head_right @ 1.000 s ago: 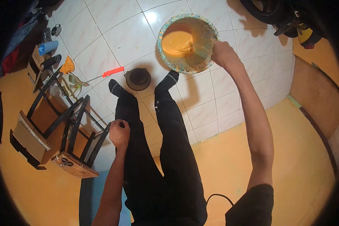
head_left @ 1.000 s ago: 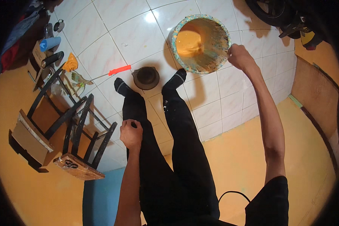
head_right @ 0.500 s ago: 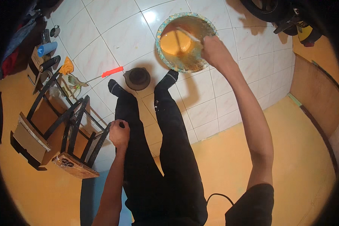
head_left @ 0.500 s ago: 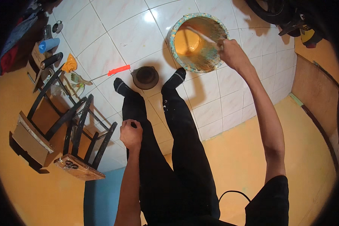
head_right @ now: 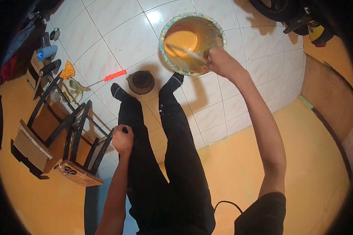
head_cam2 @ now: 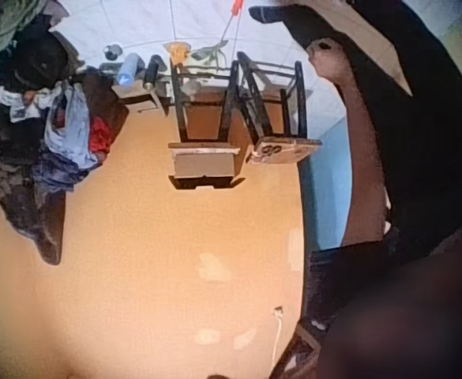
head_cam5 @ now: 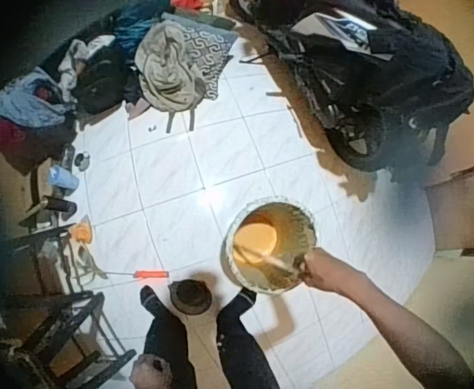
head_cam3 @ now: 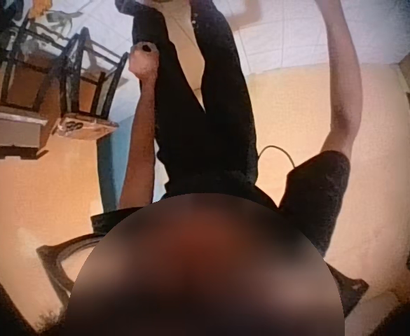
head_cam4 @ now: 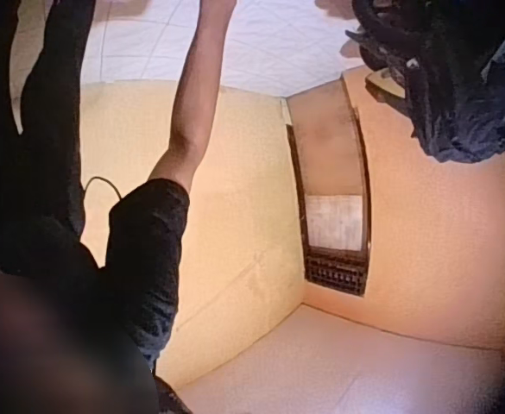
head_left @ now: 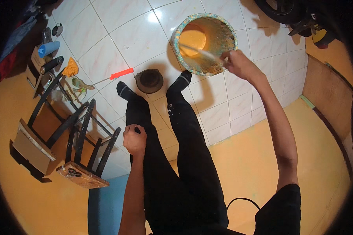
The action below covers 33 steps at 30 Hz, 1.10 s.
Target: Stir a bucket of orange paint with a stick and prepare a paintbrush.
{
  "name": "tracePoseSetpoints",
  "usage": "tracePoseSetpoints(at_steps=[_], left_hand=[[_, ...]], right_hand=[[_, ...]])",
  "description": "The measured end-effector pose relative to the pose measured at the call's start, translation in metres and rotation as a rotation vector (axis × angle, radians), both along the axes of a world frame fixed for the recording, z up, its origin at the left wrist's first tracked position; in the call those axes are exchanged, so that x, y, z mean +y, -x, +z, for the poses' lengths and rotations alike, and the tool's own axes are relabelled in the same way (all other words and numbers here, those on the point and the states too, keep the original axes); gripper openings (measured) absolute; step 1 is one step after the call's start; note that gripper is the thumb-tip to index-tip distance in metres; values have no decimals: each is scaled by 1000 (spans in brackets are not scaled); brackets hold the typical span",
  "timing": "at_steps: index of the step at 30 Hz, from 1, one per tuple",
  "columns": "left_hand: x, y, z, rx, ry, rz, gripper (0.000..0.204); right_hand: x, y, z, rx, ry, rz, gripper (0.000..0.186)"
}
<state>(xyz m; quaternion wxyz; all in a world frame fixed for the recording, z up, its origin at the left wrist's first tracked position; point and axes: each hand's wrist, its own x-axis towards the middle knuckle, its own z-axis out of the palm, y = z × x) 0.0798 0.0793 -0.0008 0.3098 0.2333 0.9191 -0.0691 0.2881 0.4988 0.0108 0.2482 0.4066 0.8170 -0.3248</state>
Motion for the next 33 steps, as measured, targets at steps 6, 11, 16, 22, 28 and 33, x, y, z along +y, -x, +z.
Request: tracePoseSetpoints(at_steps=[6,11,16,22,28,33], left_hand=[[0,-1,-4,22,26,-22,21],[3,-2,-1,16,2,-7,20],[-1,-3,7,2,18,53,20],[-15,-21,3,4,28,92,17],[-31,-51,0,-17,20,95,17],[-46,-75,-8,74,38,121,20]], right_hand=[[-7,6,4,-271,-173,-11,21],[-32,24,12,26,-80,-177,24],[-53,9,13,30,31,-117,33],[-45,1,24,-119,-48,-158,31],[-44,-3,24,-139,-105,-136,20],[-65,-9,3,-79,-118,-144,18]])
